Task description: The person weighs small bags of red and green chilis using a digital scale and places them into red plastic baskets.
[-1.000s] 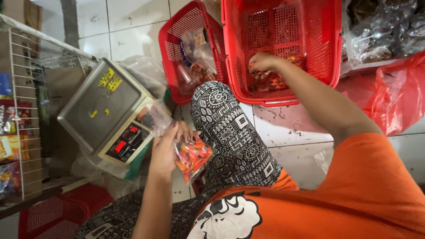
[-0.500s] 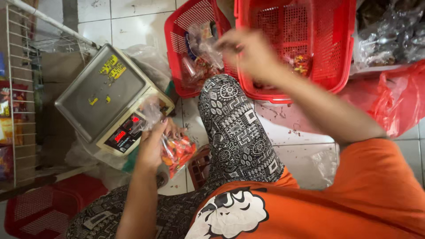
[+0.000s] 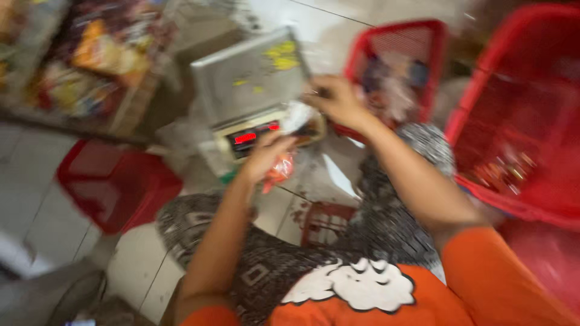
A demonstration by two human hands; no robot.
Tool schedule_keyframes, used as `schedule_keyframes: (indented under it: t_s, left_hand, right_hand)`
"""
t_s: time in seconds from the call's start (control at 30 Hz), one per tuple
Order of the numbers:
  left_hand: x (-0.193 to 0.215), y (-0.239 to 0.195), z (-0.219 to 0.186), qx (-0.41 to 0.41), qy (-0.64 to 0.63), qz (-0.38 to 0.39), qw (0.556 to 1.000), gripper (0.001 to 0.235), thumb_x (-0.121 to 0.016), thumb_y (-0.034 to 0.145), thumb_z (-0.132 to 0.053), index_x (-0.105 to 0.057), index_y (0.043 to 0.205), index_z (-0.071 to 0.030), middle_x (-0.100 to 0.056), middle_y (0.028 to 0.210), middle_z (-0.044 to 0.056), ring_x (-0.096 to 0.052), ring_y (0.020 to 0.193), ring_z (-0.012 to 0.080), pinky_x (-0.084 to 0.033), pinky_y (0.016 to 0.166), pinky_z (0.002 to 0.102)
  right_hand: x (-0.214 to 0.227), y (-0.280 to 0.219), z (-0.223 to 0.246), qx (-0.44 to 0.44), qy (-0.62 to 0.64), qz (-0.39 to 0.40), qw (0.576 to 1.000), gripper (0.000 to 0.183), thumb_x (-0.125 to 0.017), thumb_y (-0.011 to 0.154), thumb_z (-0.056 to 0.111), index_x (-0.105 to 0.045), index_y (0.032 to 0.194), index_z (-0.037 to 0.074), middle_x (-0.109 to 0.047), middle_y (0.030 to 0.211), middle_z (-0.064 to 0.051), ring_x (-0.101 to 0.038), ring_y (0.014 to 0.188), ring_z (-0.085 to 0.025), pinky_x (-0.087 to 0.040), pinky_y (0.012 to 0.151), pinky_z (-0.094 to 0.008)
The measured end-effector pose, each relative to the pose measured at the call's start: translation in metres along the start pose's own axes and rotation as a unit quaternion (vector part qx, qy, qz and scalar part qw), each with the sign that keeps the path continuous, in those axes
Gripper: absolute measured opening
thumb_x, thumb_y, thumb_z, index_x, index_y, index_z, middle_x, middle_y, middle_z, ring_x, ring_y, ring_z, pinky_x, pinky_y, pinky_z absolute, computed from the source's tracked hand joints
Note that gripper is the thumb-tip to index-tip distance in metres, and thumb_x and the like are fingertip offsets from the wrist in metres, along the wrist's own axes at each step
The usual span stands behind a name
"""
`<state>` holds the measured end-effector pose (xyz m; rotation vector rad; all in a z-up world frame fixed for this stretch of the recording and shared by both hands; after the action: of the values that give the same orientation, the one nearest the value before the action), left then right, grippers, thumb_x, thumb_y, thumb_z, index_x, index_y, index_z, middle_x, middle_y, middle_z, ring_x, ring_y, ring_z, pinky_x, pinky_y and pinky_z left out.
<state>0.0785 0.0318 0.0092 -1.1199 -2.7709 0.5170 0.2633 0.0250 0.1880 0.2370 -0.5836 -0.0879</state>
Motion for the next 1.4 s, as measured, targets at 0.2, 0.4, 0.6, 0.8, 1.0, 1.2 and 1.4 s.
schedule_keyframes:
  t_s: [0.2, 0.4, 0.6, 0.8, 1.0, 1.2, 1.4]
  left_hand:
    - [-0.009, 0.022, 0.041, 0.053, -0.009, 0.015, 0.998, 0.026, -0.061, 0.093, -0.031, -0.069, 0.102, -0.008, -0.064, 0.076, 0.001, -0.054, 0.049, 0.0113, -0.044, 0.039, 0.03]
    - [-0.008, -0.005, 0.013, 0.052, 0.116, 0.096, 0.987, 0.023, -0.063, 0.091, -0.025, -0.066, 0.087, -0.003, -0.063, 0.063, 0.004, -0.056, 0.046, 0.0123, -0.045, 0.042, 0.029]
    - [-0.012, -0.042, -0.069, -0.11, 0.167, 0.065, 0.978, 0.016, -0.072, 0.085, -0.018, -0.065, 0.085, -0.003, -0.065, 0.069, 0.008, -0.063, 0.058, 0.0158, -0.048, 0.051, 0.031]
    - [0.004, -0.091, -0.133, -0.346, 0.456, -0.339, 0.747, 0.015, -0.073, 0.084, -0.016, -0.063, 0.093, -0.008, -0.06, 0.088, 0.013, -0.062, 0.078, 0.0319, -0.048, 0.07, 0.041]
    - [0.037, -0.035, -0.074, -0.273, 0.088, -0.286, 0.914, 0.012, -0.063, 0.104, -0.011, -0.061, 0.111, -0.001, -0.065, 0.098, 0.009, -0.064, 0.095, 0.0243, -0.052, 0.081, 0.036]
    - [-0.003, -0.022, -0.063, -0.244, -0.182, 0.018, 0.952, 0.021, -0.065, 0.094, -0.004, -0.064, 0.115, -0.009, -0.063, 0.104, 0.002, -0.061, 0.098, 0.0139, -0.051, 0.08, 0.031]
    - [0.008, -0.027, -0.088, -0.256, 0.123, -0.176, 0.943, 0.009, -0.067, 0.091, -0.002, -0.063, 0.099, -0.004, -0.062, 0.101, 0.007, -0.065, 0.092, 0.0251, -0.053, 0.08, 0.038]
  right_hand:
    - [-0.025, -0.062, 0.088, 0.332, -0.287, -0.094, 0.894, 0.043, -0.068, 0.066, 0.001, -0.07, 0.107, 0.014, -0.075, 0.107, -0.01, -0.073, 0.103, -0.029, -0.049, 0.092, -0.058]
    - [-0.126, -0.05, -0.027, 0.006, -0.276, 0.31, 0.91, 0.03, -0.072, 0.09, 0.016, -0.072, 0.12, 0.017, -0.073, 0.106, -0.009, -0.07, 0.102, -0.03, -0.057, 0.09, -0.047]
    - [-0.108, -0.073, -0.077, -0.124, 0.112, 0.396, 0.903, 0.017, -0.066, 0.093, 0.02, -0.075, 0.105, 0.013, -0.073, 0.078, -0.003, -0.061, 0.064, -0.017, -0.053, 0.059, -0.031]
    - [-0.115, -0.05, -0.1, -0.28, 0.397, 0.179, 0.855, 0.032, -0.054, 0.114, 0.03, -0.059, 0.09, 0.008, -0.054, 0.071, 0.0, -0.048, 0.059, -0.01, -0.04, 0.053, -0.026]
    - [-0.164, -0.077, -0.042, -0.244, 0.598, 0.323, 0.692, 0.013, -0.059, 0.109, 0.02, -0.059, 0.11, 0.007, -0.056, 0.078, 0.001, -0.05, 0.059, -0.01, -0.038, 0.047, -0.022]
    - [-0.133, -0.056, -0.065, -0.218, 0.499, 0.272, 0.793, 0.074, -0.084, 0.066, -0.001, -0.056, 0.132, 0.018, -0.074, 0.098, 0.001, -0.072, 0.084, -0.011, -0.061, 0.071, -0.027]
    - [-0.1, -0.032, -0.075, -0.091, 0.25, 0.126, 0.956, 0.011, -0.072, 0.095, -0.001, -0.074, 0.106, -0.001, -0.075, 0.094, -0.003, -0.068, 0.087, -0.011, -0.058, 0.08, -0.029]
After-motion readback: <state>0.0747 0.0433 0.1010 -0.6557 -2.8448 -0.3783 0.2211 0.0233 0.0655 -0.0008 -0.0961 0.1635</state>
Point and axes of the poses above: each hand's wrist, its own y-axis towards the middle knuckle, its own x-axis out of the back of the hand, z = x × y, the point moved 10 cm from there along y, towards the middle knuckle
